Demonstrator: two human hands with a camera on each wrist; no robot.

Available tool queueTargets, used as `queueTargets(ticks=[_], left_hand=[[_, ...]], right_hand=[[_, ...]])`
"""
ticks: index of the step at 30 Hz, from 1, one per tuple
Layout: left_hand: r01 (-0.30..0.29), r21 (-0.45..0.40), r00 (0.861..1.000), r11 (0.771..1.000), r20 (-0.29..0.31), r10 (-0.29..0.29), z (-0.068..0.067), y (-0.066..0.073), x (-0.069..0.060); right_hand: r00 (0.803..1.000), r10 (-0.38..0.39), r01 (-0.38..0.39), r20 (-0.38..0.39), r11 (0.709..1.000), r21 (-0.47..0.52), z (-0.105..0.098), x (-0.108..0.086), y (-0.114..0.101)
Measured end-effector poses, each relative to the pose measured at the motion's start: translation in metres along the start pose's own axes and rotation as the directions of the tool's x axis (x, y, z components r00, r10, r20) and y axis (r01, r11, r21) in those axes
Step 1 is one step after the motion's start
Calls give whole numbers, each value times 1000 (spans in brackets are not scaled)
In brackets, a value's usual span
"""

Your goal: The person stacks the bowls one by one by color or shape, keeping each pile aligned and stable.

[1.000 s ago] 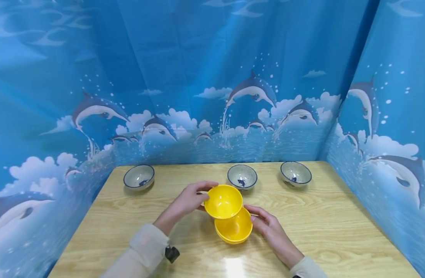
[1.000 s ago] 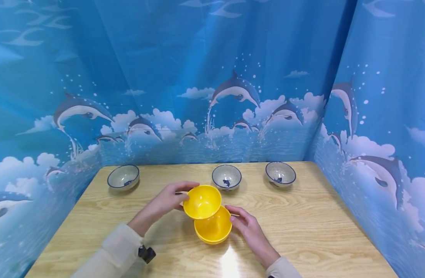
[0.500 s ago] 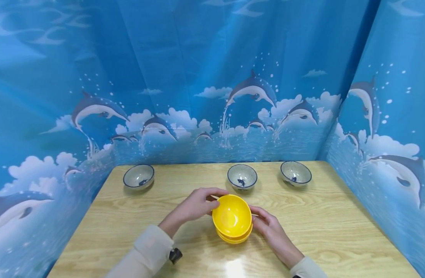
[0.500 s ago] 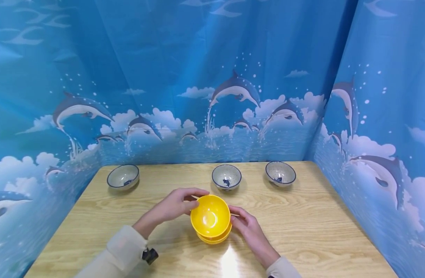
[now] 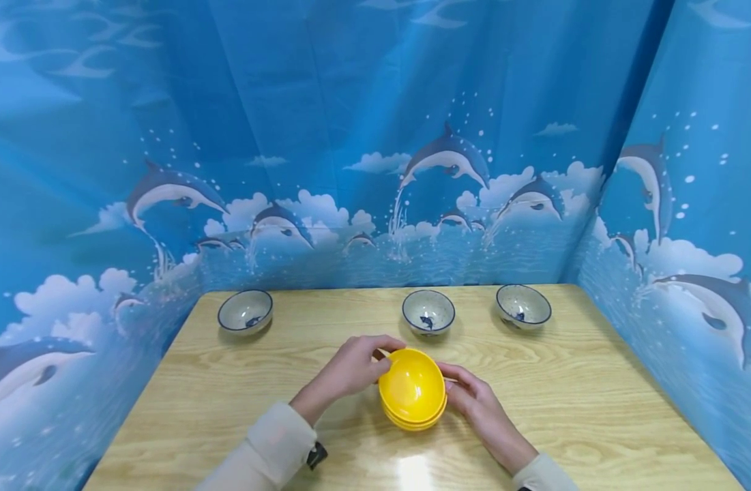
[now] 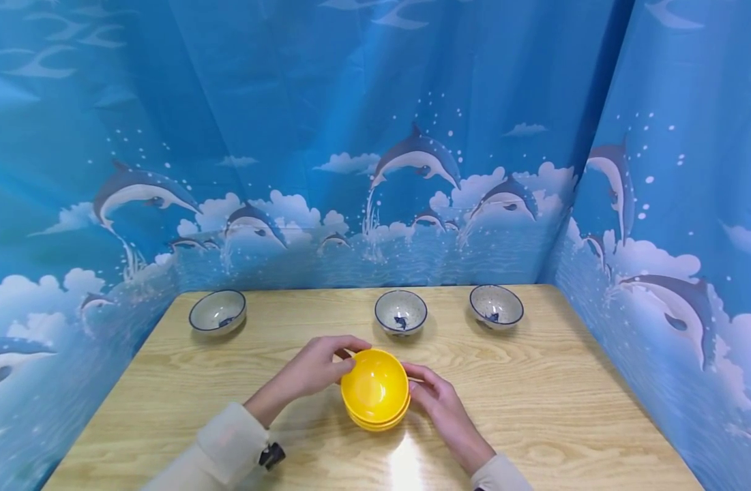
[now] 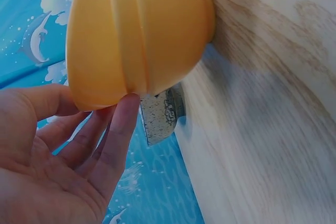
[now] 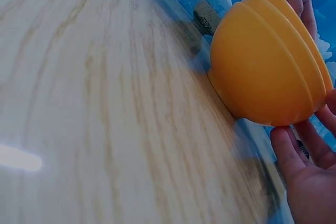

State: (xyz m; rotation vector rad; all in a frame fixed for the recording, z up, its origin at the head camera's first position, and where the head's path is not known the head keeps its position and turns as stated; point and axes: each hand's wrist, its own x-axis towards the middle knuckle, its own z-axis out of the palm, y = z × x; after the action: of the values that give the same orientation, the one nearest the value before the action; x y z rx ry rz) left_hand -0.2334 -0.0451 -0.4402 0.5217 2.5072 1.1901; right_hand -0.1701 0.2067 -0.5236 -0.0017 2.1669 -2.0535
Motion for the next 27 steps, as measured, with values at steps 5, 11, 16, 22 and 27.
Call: queueTargets(ticks=[5,11,16,22,27], left_hand=[[8,32,1000,999,-3,-8,2,-3,0],[13,54,1000,998,-10,-13,6,-8,2],[6,36,1000,999,-1,-6,8,-12,2],[-31,78,999,996,-14,32,10,-13,1],[-54,154,997,987,-38,60,11,-13,1]], right_hand=[[1000,-5,4,20,1000,12,-1,0,0],[998,-10,7,62,999,42,-4,-1,-2],[998,15,-20,64,996,82,-4,-2,-3],[998,23,-30,63,994,105,-4,-1,-3],[998,27,-33,63,994,102,-3,0,-3]])
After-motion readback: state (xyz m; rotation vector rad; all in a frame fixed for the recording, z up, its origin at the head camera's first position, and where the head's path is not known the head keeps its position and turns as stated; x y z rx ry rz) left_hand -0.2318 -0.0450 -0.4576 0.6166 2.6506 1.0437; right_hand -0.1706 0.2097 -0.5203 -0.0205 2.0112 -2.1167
